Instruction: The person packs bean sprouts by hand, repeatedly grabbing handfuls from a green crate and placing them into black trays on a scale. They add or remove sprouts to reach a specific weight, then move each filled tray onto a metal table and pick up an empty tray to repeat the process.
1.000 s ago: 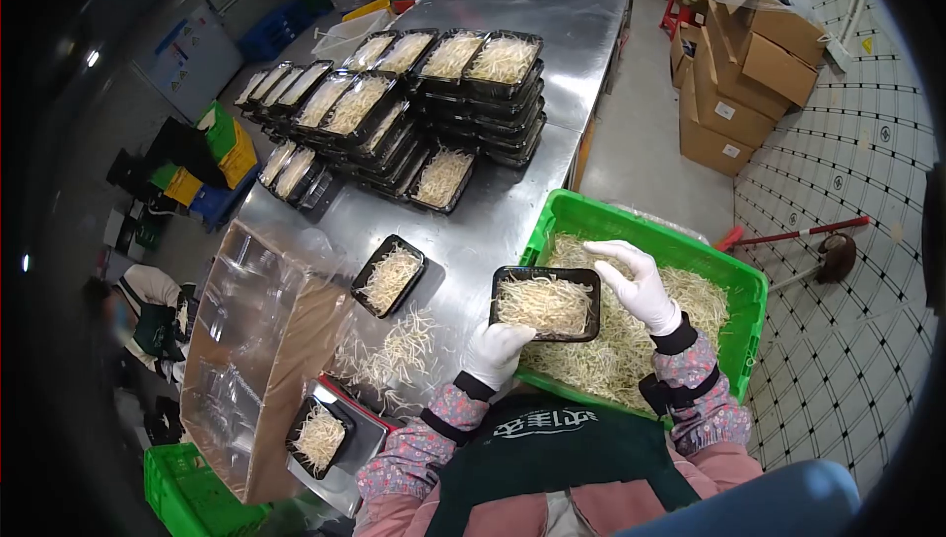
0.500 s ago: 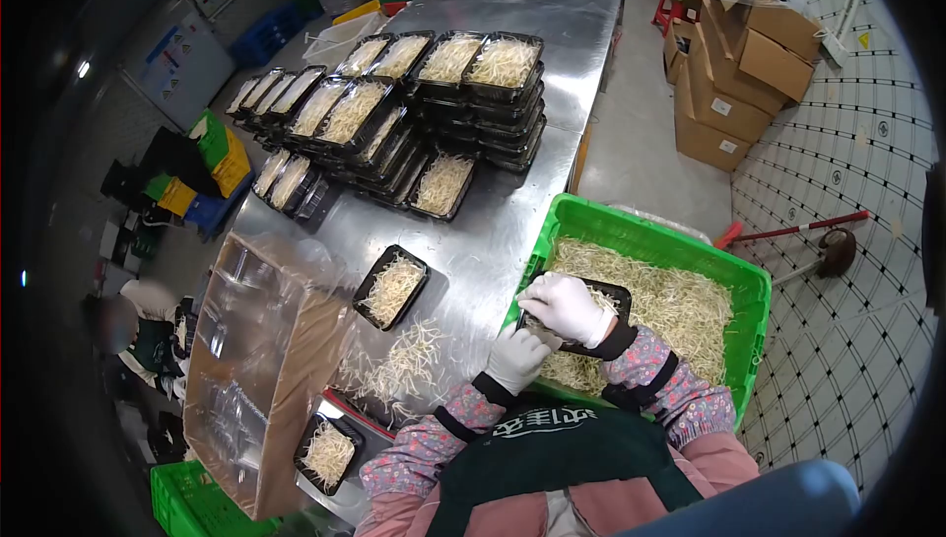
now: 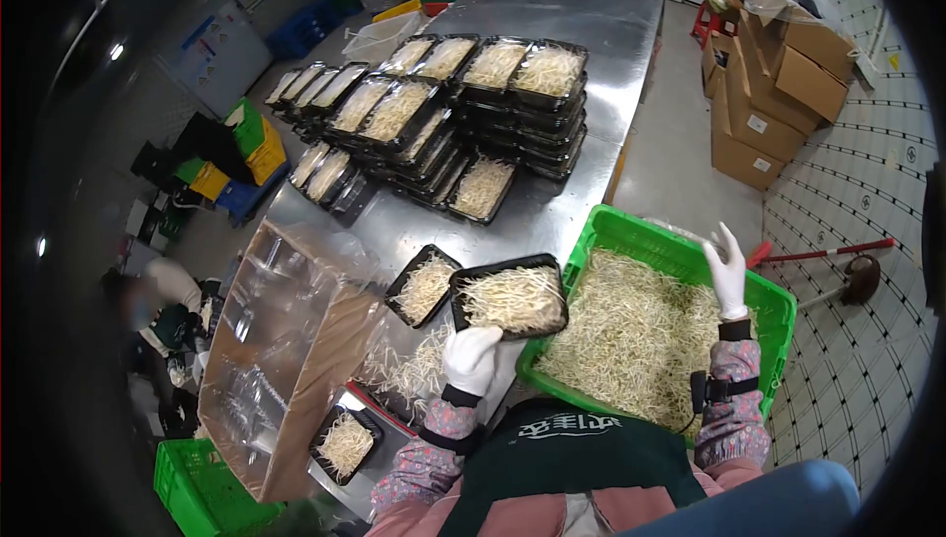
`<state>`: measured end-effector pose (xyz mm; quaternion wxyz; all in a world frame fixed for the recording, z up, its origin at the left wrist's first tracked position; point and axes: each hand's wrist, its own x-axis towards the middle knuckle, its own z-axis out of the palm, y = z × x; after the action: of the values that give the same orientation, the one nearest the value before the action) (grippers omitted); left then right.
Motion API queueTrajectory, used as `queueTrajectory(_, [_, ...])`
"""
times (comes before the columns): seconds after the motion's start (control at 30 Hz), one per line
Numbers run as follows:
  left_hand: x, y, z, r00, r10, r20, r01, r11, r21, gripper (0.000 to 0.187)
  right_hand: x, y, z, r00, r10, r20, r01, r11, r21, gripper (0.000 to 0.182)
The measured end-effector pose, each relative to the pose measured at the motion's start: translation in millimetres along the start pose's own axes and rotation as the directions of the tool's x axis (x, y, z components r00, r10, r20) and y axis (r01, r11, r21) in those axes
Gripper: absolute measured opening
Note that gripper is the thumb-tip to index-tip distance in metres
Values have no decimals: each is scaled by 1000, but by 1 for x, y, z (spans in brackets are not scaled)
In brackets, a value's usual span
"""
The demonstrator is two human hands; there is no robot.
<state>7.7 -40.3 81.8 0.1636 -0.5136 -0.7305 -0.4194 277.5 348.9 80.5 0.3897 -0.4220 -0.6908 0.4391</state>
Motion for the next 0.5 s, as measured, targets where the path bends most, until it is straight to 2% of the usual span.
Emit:
queueTrajectory(0.07, [0,-28,-8,992,-84,-95,92,991,92,26,-3,23,-15,999,-39,21,41,997,-66,44])
queueTrajectory(0.1, [2,-39,-11,978,-135,-157,151,984,94,24,-5,28,-21,999,-40,32,41,998,-40,41])
queueTrajectory(0.27, [-5,-104,-23,921,-242,-307,334,895,297,23,-18,59,-45,998,43,35,-42,999,-29,36])
queueTrajectory(0.3, [-8,-113,-22,903,-309,-299,397,867,302,23,-21,59,-47,997,43,68,-41,998,-38,35])
queueTrajectory(0.37, [-22,-136,-21,893,-430,-132,438,763,475,27,-31,59,-59,991,54,122,-44,996,-84,34])
queueTrajectory(0.4, [-18,-132,-25,904,-425,-36,394,798,457,31,-37,64,-61,987,64,151,-48,993,-110,35])
queueTrajectory(0.43, [-6,-116,-33,887,-458,58,348,747,567,43,-45,67,-64,983,96,154,-70,984,-163,36])
queueTrajectory(0.47, [7,-85,-29,856,-516,-6,368,602,709,54,-55,72,-66,979,127,162,-92,974,-207,37])
queueTrajectory(0.5, [15,-72,-30,857,-515,-35,400,620,675,58,-63,82,-69,972,160,174,-118,966,-230,39])
